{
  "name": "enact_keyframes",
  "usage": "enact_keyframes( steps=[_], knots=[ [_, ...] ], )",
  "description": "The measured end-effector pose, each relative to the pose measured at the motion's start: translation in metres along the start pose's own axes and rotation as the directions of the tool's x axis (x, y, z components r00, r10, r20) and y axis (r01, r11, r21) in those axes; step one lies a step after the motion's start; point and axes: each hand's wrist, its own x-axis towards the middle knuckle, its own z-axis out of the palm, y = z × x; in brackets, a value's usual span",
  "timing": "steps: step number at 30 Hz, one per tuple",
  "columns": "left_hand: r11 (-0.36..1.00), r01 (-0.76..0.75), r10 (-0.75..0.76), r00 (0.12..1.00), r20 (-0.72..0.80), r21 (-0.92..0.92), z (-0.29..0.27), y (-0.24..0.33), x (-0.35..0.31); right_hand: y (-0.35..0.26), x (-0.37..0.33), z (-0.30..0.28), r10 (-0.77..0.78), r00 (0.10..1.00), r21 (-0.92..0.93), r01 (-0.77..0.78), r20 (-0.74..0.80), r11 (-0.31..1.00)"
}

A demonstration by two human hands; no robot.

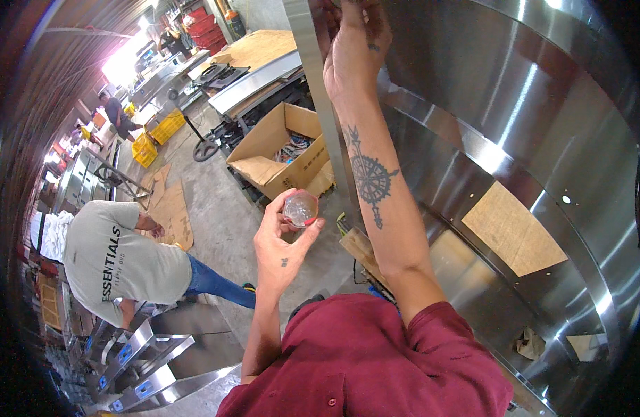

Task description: The person wipes the interior of a stainless steel range hood with a cloth, then places small fasteners into pre-drilled holes along the edges. The hood remains on a wooden support throughout the clip.

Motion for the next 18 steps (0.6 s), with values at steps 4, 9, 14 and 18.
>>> enact_keyframes(
  steps=[4,9,14,18],
  knots=[
    [1.000,0.006,-0.006,1.000,-0.004,0.009,0.0013,-0.0015,0.0009,-0.0002,0.0003,-0.0015,0.071,0.997,0.018,-0.071,-0.019,0.997],
    [1.000,0.016,-0.016,1.000,-0.008,0.023,0.0028,0.0009,-0.0009,0.0012,0.0011,0.0006,0.023,1.000,0.056,-0.024,0.020,0.998],
    [1.000,0.001,-0.001,1.000,-0.004,0.003,0.0044,0.0003,-0.0003,-0.0006,-0.0003,0.0018,0.062,0.998,0.064,-0.061,-0.017,0.996],
    [0.999,0.000,0.000,1.000,-0.003,-0.033,0.0060,-0.0006,-0.0012,-0.0008,0.0008,0.0022,0.072,0.997,0.099,-0.071,-0.009,0.993]
  ],
)
